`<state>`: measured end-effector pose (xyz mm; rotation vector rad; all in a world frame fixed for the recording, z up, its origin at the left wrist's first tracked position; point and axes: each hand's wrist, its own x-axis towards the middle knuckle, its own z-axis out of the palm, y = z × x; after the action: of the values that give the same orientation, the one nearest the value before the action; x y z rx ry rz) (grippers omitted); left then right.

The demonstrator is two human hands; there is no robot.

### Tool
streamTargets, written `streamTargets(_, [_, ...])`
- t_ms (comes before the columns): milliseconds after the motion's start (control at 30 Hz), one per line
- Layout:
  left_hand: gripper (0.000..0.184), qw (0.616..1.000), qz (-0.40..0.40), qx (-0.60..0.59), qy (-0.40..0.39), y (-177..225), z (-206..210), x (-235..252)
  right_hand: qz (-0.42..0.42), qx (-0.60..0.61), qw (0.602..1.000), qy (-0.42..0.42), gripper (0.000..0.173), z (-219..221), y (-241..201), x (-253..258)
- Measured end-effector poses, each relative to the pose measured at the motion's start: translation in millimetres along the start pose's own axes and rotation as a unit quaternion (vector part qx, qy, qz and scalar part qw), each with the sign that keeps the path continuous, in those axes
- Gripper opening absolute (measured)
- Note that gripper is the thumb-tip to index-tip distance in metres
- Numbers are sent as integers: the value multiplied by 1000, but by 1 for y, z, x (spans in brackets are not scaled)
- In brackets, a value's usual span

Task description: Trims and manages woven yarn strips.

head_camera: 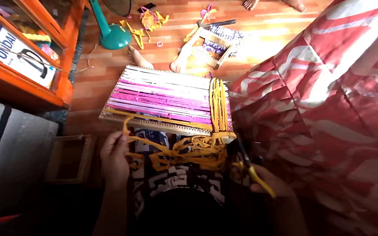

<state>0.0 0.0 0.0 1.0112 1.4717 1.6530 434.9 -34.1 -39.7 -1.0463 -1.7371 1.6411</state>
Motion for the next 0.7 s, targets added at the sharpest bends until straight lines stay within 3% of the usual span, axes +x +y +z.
streamTargets(100, [17, 993, -27, 21, -114, 2, 14, -17, 26, -139, 988, 58, 75, 40, -6, 29])
streamTargets(200, [17, 980, -38, 15, -195, 2, 30, -31, 84, -147, 985, 23, 76, 75, -23, 51])
streamTargets(300, [15, 976, -41, 16, -215, 7, 41, -41, 125, -140, 982, -20, 77, 90, -31, 64])
streamTargets(467, [14, 973, -27, 51, -224, 12, 40, -48, 121, -140, 983, -19, 78, 97, -30, 70])
streamTargets(700, [13, 954, -30, 61, -293, 9, 41, -56, 101, -99, 989, -35, 82, 105, -31, 73])
